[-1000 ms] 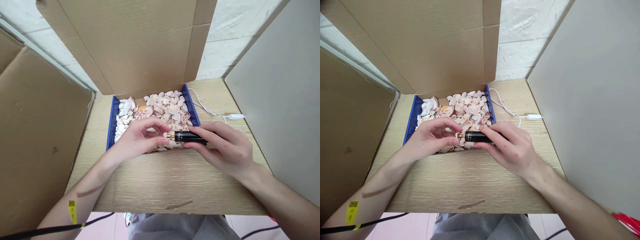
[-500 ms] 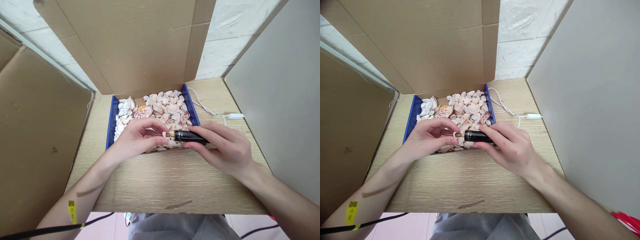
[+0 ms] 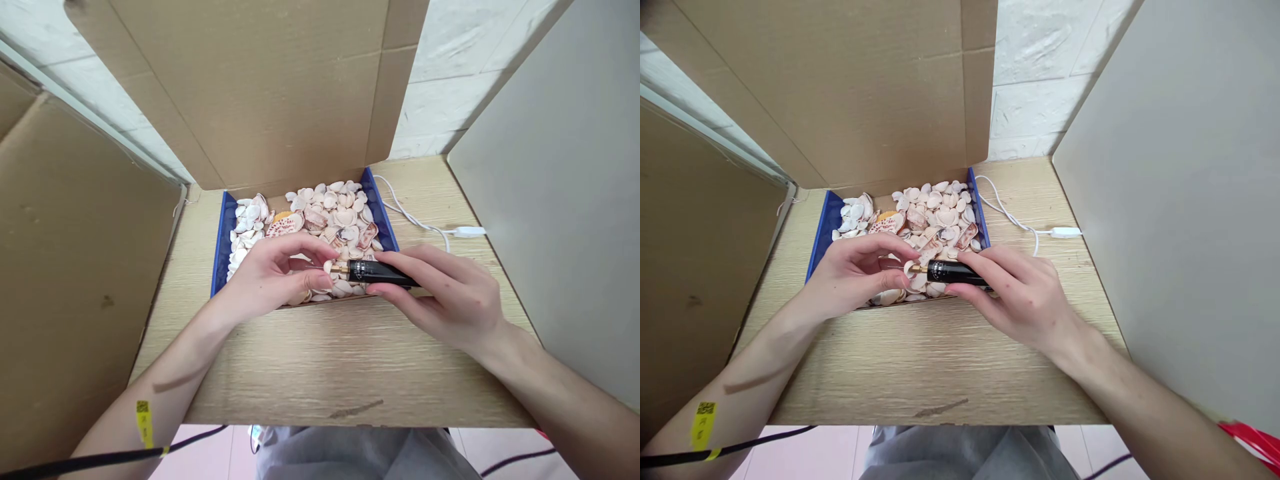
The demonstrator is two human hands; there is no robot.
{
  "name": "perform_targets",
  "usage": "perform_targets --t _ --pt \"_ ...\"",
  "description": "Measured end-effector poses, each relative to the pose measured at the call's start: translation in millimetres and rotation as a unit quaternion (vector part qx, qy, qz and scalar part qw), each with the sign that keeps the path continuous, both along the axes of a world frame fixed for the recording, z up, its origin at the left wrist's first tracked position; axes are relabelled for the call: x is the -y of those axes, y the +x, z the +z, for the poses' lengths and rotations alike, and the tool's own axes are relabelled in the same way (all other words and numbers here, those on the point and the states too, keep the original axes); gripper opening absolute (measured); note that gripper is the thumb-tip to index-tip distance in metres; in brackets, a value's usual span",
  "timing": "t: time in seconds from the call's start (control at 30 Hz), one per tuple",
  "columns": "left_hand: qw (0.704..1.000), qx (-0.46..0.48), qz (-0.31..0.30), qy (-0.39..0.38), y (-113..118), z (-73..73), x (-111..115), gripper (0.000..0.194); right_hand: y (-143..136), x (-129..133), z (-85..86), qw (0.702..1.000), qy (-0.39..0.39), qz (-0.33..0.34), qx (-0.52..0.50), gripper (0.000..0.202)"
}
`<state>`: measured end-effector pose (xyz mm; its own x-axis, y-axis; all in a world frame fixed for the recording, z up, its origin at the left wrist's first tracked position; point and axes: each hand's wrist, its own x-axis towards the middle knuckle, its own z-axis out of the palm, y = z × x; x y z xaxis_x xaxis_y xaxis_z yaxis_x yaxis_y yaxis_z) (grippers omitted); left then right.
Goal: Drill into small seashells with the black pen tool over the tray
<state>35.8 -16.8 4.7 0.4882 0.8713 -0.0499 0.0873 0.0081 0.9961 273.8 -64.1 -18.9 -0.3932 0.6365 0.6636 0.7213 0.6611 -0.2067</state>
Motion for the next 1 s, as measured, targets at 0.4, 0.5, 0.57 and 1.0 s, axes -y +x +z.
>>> perform_targets --t 0.4,0.5,0.57,1.0 --pt "0.998 -0.013 -0.028 0.061 -1.7 -2.6 -0.9 0.019 -0.4 -1.6 0.7 1.0 0.013 -0.004 0.001 0.027" --pt "0.999 -0.029 -0.022 0.039 -1.4 -2.0 0.8 0.021 -0.6 -1.7 1.8 1.0 0.009 -0.004 -0.002 0.027" --pt "0.999 -0.031 -0.01 0.035 -1.4 -2.2 1.7 0.023 0.0 -1.8 2.0 1.0 0.003 -0.008 -0.005 0.026" --pt "0.997 -0.028 0.051 0.048 1.7 -2.4 1.2 0.019 1.6 -4.5 1.9 0.999 0.001 -0.037 -0.035 0.025"
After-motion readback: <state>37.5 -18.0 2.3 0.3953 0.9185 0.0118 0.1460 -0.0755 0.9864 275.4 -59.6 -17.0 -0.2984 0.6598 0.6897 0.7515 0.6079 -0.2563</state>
